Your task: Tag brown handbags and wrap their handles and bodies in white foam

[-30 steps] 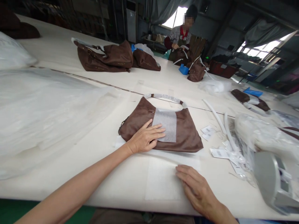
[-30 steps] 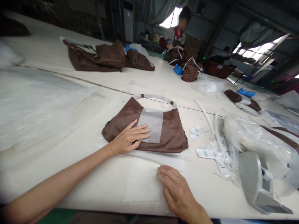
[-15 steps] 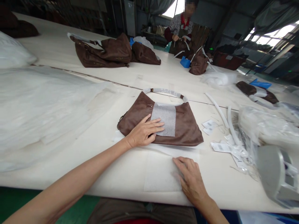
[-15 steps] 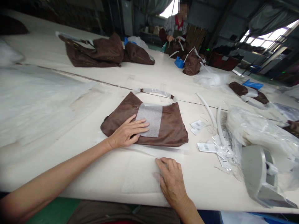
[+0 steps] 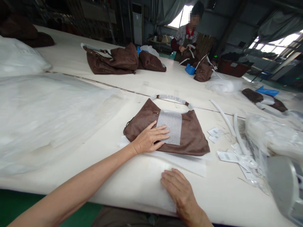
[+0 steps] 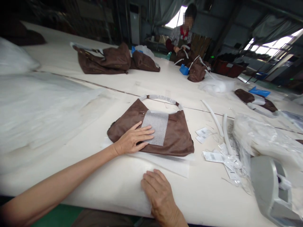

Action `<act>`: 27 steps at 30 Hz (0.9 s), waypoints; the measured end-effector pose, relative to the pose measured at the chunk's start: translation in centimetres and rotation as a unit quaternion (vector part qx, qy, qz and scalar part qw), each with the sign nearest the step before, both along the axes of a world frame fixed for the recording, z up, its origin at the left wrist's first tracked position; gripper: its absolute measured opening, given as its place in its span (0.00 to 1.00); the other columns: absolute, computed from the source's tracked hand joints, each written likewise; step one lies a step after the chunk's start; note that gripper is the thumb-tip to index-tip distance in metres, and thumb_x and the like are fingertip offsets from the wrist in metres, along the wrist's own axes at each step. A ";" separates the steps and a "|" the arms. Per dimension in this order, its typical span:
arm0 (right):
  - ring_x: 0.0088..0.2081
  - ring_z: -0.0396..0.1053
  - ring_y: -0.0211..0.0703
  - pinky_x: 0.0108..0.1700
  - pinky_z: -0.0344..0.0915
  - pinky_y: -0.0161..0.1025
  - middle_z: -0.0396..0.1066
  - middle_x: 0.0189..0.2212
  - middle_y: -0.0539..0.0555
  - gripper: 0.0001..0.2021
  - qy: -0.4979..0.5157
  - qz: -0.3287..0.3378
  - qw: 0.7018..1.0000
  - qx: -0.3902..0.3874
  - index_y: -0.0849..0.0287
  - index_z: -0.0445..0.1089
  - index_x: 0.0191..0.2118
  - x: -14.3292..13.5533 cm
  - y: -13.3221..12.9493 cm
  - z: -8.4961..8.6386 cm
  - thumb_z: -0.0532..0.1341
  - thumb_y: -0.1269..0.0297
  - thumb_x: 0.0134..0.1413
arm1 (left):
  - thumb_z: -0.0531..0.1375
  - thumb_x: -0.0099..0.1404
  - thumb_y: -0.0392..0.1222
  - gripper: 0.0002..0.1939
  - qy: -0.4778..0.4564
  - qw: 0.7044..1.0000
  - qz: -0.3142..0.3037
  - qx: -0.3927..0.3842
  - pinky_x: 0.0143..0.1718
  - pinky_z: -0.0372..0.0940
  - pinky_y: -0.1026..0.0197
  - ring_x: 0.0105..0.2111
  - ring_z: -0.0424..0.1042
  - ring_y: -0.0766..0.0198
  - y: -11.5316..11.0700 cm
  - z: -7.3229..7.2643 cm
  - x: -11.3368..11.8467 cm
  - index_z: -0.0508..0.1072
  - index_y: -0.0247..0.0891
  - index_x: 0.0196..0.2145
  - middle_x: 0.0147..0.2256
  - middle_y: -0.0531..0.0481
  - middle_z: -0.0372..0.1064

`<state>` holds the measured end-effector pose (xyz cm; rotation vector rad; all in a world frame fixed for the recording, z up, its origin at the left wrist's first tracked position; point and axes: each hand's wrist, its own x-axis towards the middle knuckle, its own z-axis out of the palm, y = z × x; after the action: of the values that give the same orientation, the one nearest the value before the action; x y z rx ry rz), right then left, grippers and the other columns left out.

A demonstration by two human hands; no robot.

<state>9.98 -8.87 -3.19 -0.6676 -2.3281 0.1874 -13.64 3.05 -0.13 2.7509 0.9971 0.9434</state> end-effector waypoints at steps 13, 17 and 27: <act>0.41 0.75 0.45 0.44 0.72 0.41 0.78 0.38 0.59 0.14 0.052 0.045 0.996 -0.048 0.59 0.71 0.49 -1.1 3.8 7.6 0.51 0.69 0.65 | 0.55 0.67 0.36 0.14 0.010 1.000 -0.006 -0.006 0.63 0.52 0.40 0.49 0.71 0.57 -0.4 0.2 -0.3 0.74 0.42 0.49 0.45 0.43 0.72; 0.29 0.70 0.41 0.34 0.65 0.36 0.73 0.25 0.51 0.15 0.042 -0.113 0.984 -0.135 0.56 0.73 0.29 -1.7 9.3 8.9 0.55 0.59 0.64 | 0.52 0.68 0.40 0.14 -0.023 0.997 -0.040 -0.066 0.64 0.53 0.44 0.46 0.72 0.55 -0.4 1.0 -0.5 0.75 0.41 0.46 0.40 0.47 0.74; 0.26 0.65 0.39 0.29 0.56 0.33 0.69 0.23 0.48 0.14 0.020 -0.319 0.903 -0.288 0.57 0.65 0.25 -3.5 12.5 5.9 0.62 0.56 0.56 | 0.51 0.70 0.51 0.18 -0.165 0.958 0.000 -0.236 0.52 0.67 0.50 0.46 0.74 0.51 -0.1 2.2 -1.2 0.76 0.39 0.42 0.41 0.47 0.77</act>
<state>6.52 3.63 2.70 -1.6550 -1.8780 0.5835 -14.81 2.97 2.08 2.1218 1.0023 0.9702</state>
